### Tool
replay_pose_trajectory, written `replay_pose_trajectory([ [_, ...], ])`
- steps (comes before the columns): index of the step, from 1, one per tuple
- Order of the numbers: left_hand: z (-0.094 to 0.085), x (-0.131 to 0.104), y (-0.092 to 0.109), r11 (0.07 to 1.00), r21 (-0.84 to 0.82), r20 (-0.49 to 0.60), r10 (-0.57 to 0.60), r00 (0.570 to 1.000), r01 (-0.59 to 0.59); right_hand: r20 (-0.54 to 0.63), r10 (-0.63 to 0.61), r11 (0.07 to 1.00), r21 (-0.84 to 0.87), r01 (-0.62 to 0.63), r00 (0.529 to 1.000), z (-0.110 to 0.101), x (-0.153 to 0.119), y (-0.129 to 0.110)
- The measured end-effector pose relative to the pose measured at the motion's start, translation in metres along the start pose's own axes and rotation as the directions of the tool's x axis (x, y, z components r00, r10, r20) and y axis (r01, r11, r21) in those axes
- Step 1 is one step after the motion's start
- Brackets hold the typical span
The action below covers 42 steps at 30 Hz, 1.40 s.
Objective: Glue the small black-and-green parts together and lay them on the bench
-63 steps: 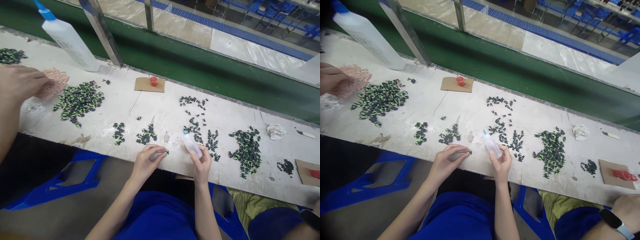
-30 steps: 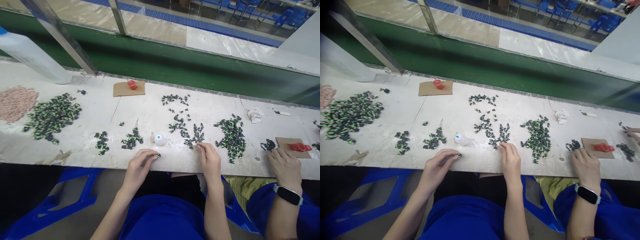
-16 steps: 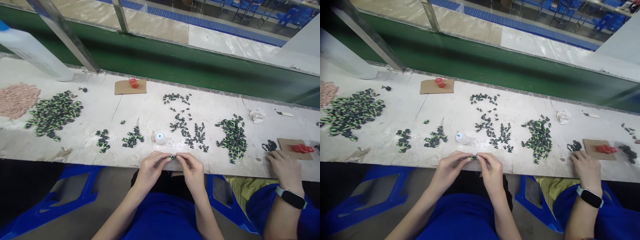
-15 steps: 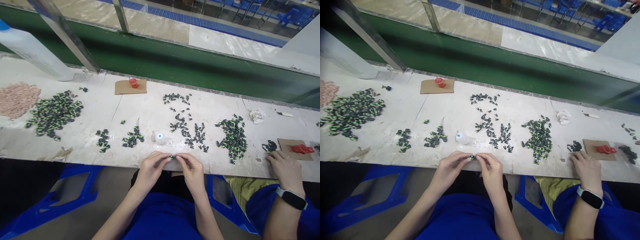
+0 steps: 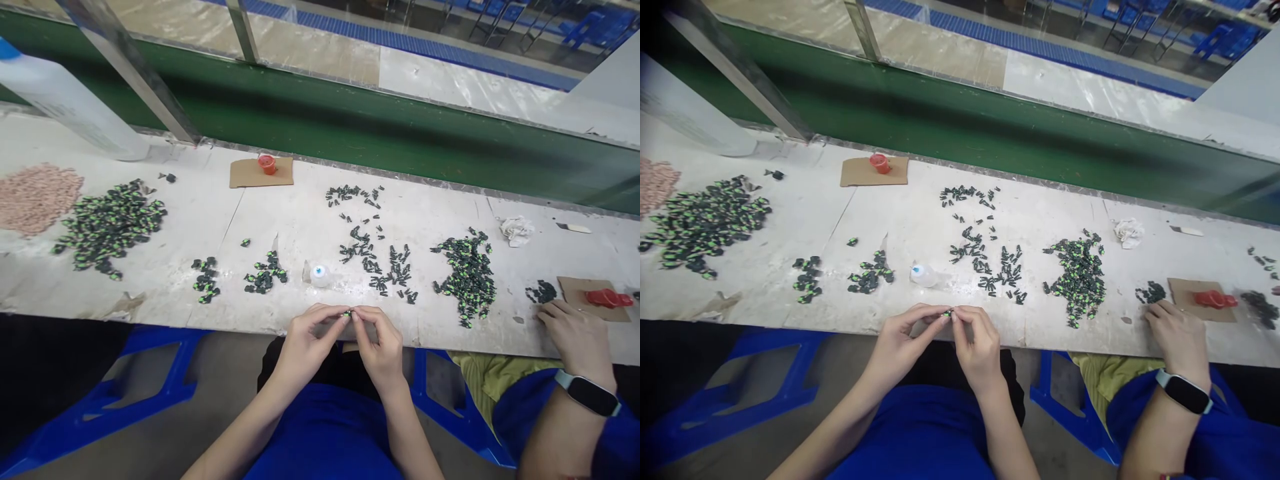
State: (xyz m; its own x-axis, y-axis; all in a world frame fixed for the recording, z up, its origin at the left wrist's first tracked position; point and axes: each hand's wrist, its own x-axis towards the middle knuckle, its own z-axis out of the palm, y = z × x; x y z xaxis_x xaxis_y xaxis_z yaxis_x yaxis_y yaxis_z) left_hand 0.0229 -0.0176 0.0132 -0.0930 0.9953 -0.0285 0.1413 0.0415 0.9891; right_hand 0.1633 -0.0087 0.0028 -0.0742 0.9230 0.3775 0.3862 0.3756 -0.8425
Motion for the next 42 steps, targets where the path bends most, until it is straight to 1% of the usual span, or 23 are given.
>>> replay_pose_trajectory([
  [3,0.002,-0.001,0.003,1.0,-0.019,-0.019,-0.007,1.0,0.006,-0.029,-0.081,0.996,-0.037,0.08,0.996,0.0,-0.001,0.002],
  [5,0.004,-0.002,0.004,0.999,-0.029,-0.024,-0.018,1.0,0.018,-0.038,-0.097,0.995,-0.039,0.096,0.995,-0.001,-0.001,0.001],
  [8,0.006,-0.004,0.004,0.998,-0.042,-0.039,-0.041,0.998,0.039,-0.021,-0.08,0.997,-0.009,0.08,0.997,-0.005,0.001,-0.002],
  [11,0.006,-0.004,0.007,0.998,-0.043,-0.039,-0.043,0.998,0.041,-0.017,-0.017,1.0,0.026,0.017,1.0,-0.009,0.0,-0.003],
  [15,0.005,-0.005,0.013,1.0,-0.022,0.008,0.0,1.0,0.0,-0.017,0.058,0.994,0.092,-0.057,0.998,-0.011,-0.004,0.001],
  [21,0.005,-0.009,0.015,0.998,-0.002,0.014,0.055,0.998,-0.055,-0.001,0.083,0.984,0.158,-0.082,0.997,-0.012,-0.007,0.005],
  [25,0.006,-0.01,0.012,0.992,0.053,0.022,0.11,0.994,-0.111,0.013,0.108,0.978,0.177,-0.109,0.994,-0.012,-0.006,0.005],
  [28,0.011,-0.009,0.007,0.983,0.088,0.031,0.158,0.987,-0.16,0.035,0.097,0.981,0.163,-0.101,0.995,-0.016,-0.005,0.007],
  [30,0.015,-0.008,0.003,0.977,0.102,0.055,0.183,0.982,-0.187,0.039,0.07,0.993,0.095,-0.074,0.997,-0.024,-0.003,0.012],
  [31,0.016,-0.008,0.001,0.973,0.113,0.064,0.197,0.978,-0.203,0.025,0.061,0.997,0.037,-0.062,0.998,-0.031,-0.001,0.016],
  [32,0.016,-0.007,-0.001,0.965,0.133,0.065,0.218,0.974,-0.225,-0.015,0.059,0.998,-0.037,-0.059,0.998,-0.039,0.0,0.021],
  [33,0.015,-0.007,-0.002,0.953,0.163,0.055,0.249,0.967,-0.254,-0.077,0.058,0.991,-0.116,-0.067,0.995,-0.049,0.002,0.028],
  [34,0.011,-0.006,-0.004,0.935,0.206,0.034,0.289,0.957,-0.29,-0.172,0.076,0.975,-0.193,-0.109,0.982,-0.059,0.005,0.035],
  [35,0.006,-0.005,-0.006,0.909,0.262,0.001,0.335,0.942,-0.323,-0.302,0.085,0.949,-0.266,-0.169,0.95,-0.07,0.007,0.042],
  [36,-0.002,-0.004,-0.008,0.876,0.333,-0.043,0.383,0.923,-0.348,-0.413,0.101,0.914,-0.321,-0.248,0.905,-0.081,0.01,0.048],
  [37,-0.01,-0.001,-0.011,0.837,0.417,-0.092,0.426,0.9,-0.354,-0.487,0.104,0.879,-0.363,-0.309,0.867,-0.09,0.013,0.053],
  [38,-0.02,0.002,-0.014,0.793,0.508,-0.146,0.463,0.874,-0.335,-0.533,0.086,0.851,-0.4,-0.34,0.842,-0.097,0.017,0.057],
  [39,-0.03,0.006,-0.018,0.746,0.6,-0.202,0.491,0.848,-0.289,-0.557,0.05,0.832,-0.436,-0.344,0.829,-0.102,0.02,0.059],
  [41,-0.047,0.013,-0.025,0.657,0.739,-0.297,0.514,0.805,-0.147,-0.559,-0.041,0.818,-0.495,-0.293,0.828,-0.1,0.026,0.056],
  [42,-0.053,0.017,-0.028,0.623,0.778,-0.323,0.509,0.798,-0.082,-0.539,-0.076,0.825,-0.506,-0.251,0.839,-0.094,0.029,0.052],
])
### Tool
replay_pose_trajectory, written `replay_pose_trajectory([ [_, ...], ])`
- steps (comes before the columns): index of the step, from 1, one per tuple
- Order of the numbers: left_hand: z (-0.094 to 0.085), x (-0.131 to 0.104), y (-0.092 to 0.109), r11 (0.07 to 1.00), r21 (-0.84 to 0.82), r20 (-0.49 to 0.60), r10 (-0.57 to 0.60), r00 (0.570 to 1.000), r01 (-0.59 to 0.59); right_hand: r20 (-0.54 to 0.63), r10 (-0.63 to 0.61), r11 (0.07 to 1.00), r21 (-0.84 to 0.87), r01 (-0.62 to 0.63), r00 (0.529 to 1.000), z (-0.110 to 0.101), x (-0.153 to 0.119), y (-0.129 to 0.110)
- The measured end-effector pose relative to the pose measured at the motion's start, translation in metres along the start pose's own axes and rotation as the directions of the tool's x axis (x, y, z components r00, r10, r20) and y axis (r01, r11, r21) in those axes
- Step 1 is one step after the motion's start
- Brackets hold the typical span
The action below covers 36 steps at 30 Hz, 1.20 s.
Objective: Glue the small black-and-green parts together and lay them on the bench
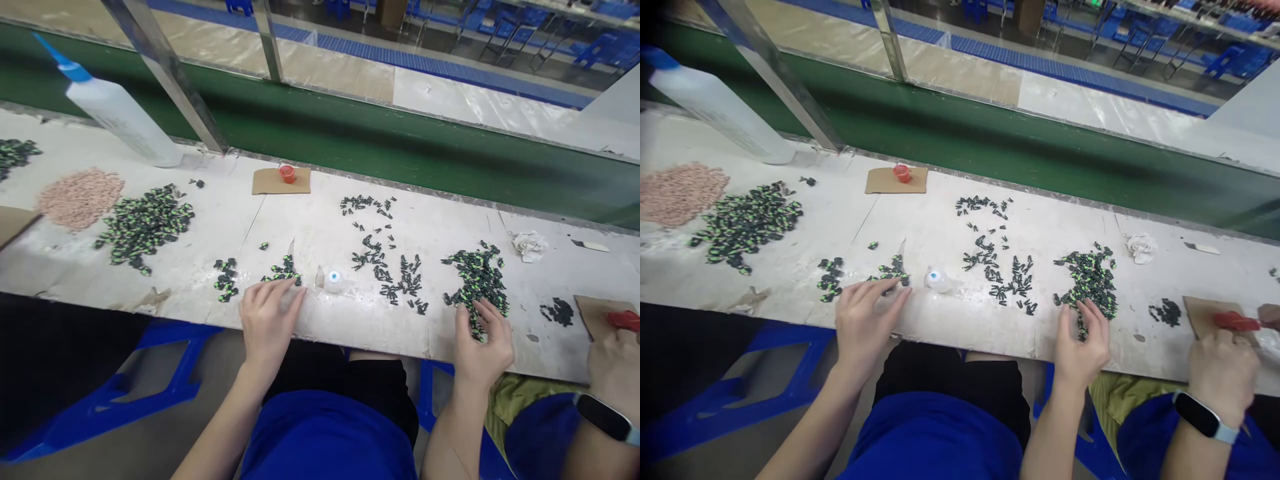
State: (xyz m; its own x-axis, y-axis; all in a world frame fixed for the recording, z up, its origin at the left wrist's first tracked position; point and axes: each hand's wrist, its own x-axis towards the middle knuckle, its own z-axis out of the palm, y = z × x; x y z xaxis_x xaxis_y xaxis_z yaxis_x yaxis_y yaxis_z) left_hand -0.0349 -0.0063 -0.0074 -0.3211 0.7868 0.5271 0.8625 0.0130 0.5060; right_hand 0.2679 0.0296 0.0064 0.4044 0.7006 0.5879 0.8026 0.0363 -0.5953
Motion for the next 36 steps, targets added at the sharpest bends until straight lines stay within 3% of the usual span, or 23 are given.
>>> replay_pose_trajectory([
  [3,0.006,0.005,-0.011,0.991,0.128,0.02,-0.04,0.999,0.037,0.163,-0.098,0.985,0.159,0.071,0.982,0.018,-0.014,-0.034],
  [5,0.011,0.006,-0.013,0.989,0.147,0.046,-0.028,0.999,0.021,0.369,-0.201,0.959,0.264,0.105,0.908,0.036,-0.029,-0.059],
  [7,0.014,0.006,-0.013,0.989,0.149,0.057,0.01,0.998,-0.018,0.489,-0.287,0.938,0.32,0.137,0.824,0.056,-0.043,-0.082],
  [9,0.016,0.007,-0.014,0.99,0.124,0.054,0.068,0.996,-0.075,0.55,-0.339,0.919,0.367,0.143,0.763,0.075,-0.053,-0.097],
  [11,0.015,0.008,-0.016,0.99,0.053,0.045,0.127,0.991,-0.129,0.571,-0.354,0.911,0.39,0.134,0.74,0.088,-0.058,-0.105],
  [15,0.012,0.006,-0.013,0.973,-0.129,0.081,0.2,0.976,-0.189,0.611,-0.318,0.894,0.448,0.015,0.725,0.092,-0.055,-0.107],
  [21,0.019,-0.006,-0.001,0.944,-0.26,0.168,0.25,0.954,-0.201,0.71,-0.09,0.825,0.446,-0.347,0.699,0.057,-0.045,-0.092],
  [27,0.018,-0.01,-0.004,0.929,-0.343,0.197,0.219,0.956,-0.143,0.626,-0.001,0.703,0.555,-0.445,0.78,0.041,-0.046,-0.075],
  [30,0.015,-0.011,-0.005,0.924,-0.377,0.235,0.165,0.958,-0.067,0.627,0.053,0.669,0.555,-0.494,0.777,0.044,-0.048,-0.076],
  [36,0.014,-0.009,-0.003,0.893,-0.446,0.285,0.075,0.956,0.063,0.642,0.101,0.76,0.444,-0.476,0.76,0.051,-0.05,-0.084],
])
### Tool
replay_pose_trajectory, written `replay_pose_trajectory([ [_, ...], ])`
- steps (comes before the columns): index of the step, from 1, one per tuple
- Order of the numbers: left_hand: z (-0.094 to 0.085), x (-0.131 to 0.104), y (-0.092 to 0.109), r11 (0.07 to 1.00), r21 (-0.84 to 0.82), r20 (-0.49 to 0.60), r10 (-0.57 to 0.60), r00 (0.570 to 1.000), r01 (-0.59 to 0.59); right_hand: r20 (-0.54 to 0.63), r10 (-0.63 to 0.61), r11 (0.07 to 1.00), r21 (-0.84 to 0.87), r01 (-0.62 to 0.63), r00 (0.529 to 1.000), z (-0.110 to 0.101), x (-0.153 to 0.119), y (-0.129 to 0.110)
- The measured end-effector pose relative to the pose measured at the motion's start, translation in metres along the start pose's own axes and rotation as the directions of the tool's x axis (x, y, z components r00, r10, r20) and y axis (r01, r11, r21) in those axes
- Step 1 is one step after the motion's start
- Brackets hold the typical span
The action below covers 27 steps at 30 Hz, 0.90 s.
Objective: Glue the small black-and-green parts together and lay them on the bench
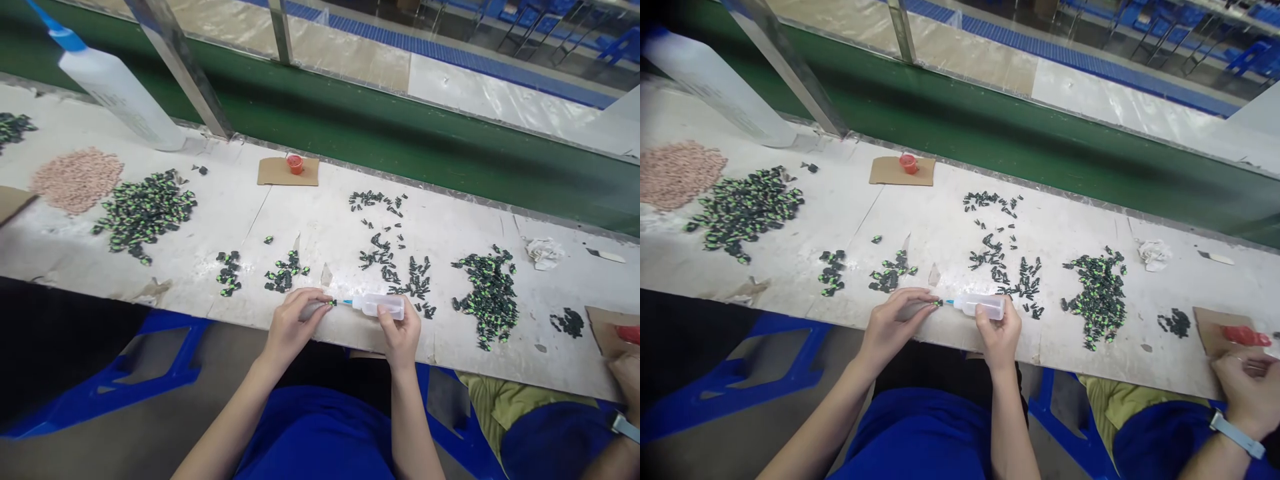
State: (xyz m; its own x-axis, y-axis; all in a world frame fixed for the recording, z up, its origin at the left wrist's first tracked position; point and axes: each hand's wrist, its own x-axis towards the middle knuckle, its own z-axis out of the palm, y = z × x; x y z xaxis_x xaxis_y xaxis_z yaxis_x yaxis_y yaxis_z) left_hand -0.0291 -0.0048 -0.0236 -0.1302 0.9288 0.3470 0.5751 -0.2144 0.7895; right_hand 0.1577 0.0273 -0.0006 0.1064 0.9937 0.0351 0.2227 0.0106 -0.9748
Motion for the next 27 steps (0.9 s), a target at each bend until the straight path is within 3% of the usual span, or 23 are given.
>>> replay_pose_trajectory([
  [10,-0.0008,0.0016,0.0009,0.999,-0.012,0.009,-0.035,0.999,0.035,0.073,0.031,0.99,-0.142,-0.02,0.997,0.002,-0.0009,-0.0004],
  [27,-0.0006,0.0014,-0.0009,0.999,-0.014,0.008,-0.035,0.999,0.035,0.029,0.033,0.982,-0.188,-0.027,0.999,0.0045,-0.0017,-0.0023],
])
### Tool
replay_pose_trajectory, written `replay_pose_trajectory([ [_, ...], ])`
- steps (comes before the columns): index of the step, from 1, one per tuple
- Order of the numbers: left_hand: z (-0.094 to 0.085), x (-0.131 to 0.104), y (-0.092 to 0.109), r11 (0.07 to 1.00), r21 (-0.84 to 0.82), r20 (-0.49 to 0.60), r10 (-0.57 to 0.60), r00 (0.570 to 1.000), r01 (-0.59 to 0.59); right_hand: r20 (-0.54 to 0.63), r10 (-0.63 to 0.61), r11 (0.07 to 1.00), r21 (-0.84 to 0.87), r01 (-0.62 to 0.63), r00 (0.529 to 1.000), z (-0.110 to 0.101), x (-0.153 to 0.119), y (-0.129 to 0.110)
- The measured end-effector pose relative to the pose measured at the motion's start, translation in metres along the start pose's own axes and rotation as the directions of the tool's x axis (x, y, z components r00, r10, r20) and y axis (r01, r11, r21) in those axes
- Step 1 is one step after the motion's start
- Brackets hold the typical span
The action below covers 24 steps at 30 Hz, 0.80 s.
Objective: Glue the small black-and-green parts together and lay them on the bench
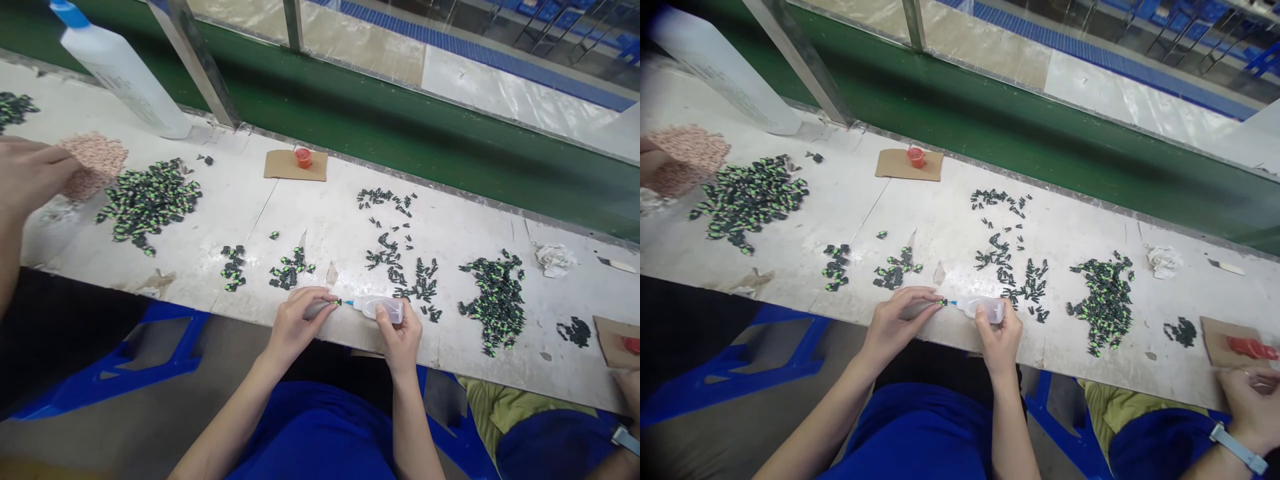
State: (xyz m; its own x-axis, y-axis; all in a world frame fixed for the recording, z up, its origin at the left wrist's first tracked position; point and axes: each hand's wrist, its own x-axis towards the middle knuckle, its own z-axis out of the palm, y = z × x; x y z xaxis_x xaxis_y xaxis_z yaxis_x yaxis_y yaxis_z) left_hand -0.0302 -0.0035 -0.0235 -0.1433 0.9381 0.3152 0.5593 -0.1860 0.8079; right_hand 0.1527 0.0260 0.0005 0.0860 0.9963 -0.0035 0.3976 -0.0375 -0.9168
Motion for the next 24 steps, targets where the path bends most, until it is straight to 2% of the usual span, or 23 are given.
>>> replay_pose_trajectory([
  [19,0.0,0.0,0.0,1.0,-0.012,-0.005,-0.013,1.0,0.013,0.011,-0.019,1.0,0.005,0.019,1.0,0.0,0.001,-0.003],
  [22,0.0,0.0,0.0,1.0,-0.012,-0.002,-0.021,1.0,0.021,-0.009,-0.004,0.999,0.033,0.004,1.0,-0.002,0.001,0.002],
  [24,0.0,0.0,-0.001,1.0,-0.015,-0.004,-0.015,1.0,0.015,-0.048,0.001,0.994,0.111,0.004,0.999,-0.003,0.001,0.008],
])
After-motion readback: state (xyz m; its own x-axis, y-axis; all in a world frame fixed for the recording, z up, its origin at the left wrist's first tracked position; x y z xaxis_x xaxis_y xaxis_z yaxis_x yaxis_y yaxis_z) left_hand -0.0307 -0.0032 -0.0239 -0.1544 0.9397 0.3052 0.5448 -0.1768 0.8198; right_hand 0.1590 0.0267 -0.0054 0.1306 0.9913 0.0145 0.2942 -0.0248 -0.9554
